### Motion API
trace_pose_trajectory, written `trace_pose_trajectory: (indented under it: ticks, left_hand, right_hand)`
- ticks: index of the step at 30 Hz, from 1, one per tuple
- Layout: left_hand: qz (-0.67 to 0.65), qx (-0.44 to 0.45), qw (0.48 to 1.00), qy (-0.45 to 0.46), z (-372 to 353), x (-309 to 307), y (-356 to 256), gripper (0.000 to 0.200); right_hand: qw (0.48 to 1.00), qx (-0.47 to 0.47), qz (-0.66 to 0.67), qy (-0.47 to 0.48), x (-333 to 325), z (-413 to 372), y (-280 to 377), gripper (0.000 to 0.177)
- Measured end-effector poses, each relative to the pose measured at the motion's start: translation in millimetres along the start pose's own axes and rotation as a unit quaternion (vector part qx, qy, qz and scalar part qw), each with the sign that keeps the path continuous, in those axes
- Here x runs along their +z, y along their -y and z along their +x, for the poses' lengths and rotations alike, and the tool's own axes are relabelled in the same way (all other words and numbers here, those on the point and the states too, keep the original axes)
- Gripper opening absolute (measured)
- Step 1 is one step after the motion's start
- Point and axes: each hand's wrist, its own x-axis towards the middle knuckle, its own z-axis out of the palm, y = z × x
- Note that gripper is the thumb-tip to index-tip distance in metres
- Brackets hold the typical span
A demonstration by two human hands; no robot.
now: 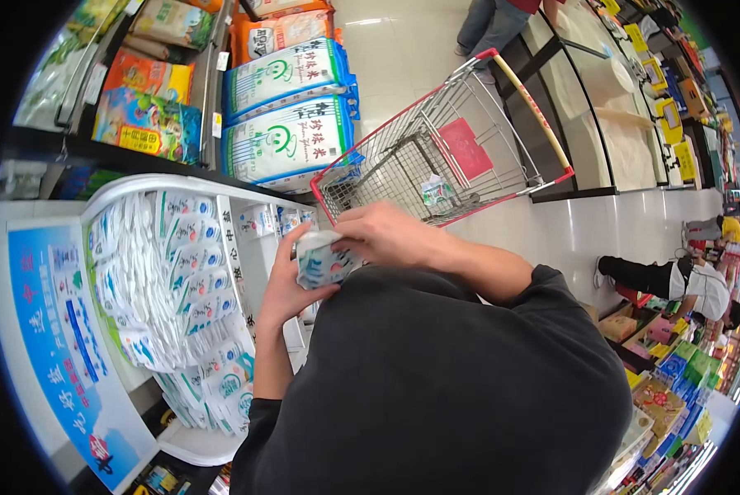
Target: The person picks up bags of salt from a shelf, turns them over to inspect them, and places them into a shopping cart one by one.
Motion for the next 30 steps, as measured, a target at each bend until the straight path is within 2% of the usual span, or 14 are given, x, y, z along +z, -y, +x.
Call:
trace_pose_trajectory:
  ticks: [2,4,6,8,10,12,13,15,17,19,21,23,25,30]
  left_hand:
    - [-0.001,0.008,1.0,-0.017,18,4,2,0.058]
    - [0.123,0.052,0.985,-0.109,31,2,21,0.05]
    - [0.144,0.054,0.98,-0.125,37,3,34,0.042]
    - [0.037,-0.082,0.99,-0.111,35,9,61,0.039]
    - [0.035,-0.09,0.989,-0.112,30,21,85,0.035]
    - [0.01,-0.18,0.981,-0.07,20,34,111,0.036]
    - [0.012,-0.181,0.981,-0.066,12,42,128,0.036]
    - [0.141,-0.223,0.965,-0.009,-8,59,165,0.037]
    - [0.218,-0.219,0.95,0.044,-37,78,203,0.039]
    - [0.222,-0.267,0.934,0.077,-66,96,220,0.034]
    - [-0.042,-0.447,0.893,0.026,-136,129,304,0.031]
    - [0.056,-0.449,0.891,0.038,-148,135,258,0.03]
    - [0.024,-0.504,0.857,0.106,-201,144,290,0.029]
    - [0.038,-0.505,0.858,0.086,-229,145,265,0.026]
  right_hand:
    - [0.997,0.045,-0.035,-0.052,-34,-9,-7,0.012]
    - [0.988,0.081,-0.067,-0.117,-74,-19,-17,0.012]
    - [0.966,0.155,-0.06,-0.197,-116,-30,-30,0.017]
    - [0.936,0.209,-0.073,-0.275,-153,-41,-55,0.018]
    - [0.903,0.263,-0.143,-0.308,-189,-43,-79,0.015]
    - [0.883,0.296,-0.194,-0.309,-209,-44,-123,0.015]
    - [0.861,0.324,-0.244,-0.307,-216,-46,-149,0.016]
    - [0.849,0.317,-0.281,-0.315,-218,-58,-223,0.018]
    - [0.837,0.308,-0.317,-0.323,-215,-71,-290,0.02]
    - [0.811,0.39,-0.287,-0.329,-212,-86,-343,0.031]
    - [0.788,0.429,-0.252,-0.362,-212,-98,-388,0.034]
    - [0.761,0.469,-0.216,-0.392,-206,-110,-413,0.038]
    - [0.734,0.518,-0.118,-0.424,-201,-114,-431,0.038]
    - [0.719,0.544,-0.111,-0.418,-152,-123,-520,0.033]
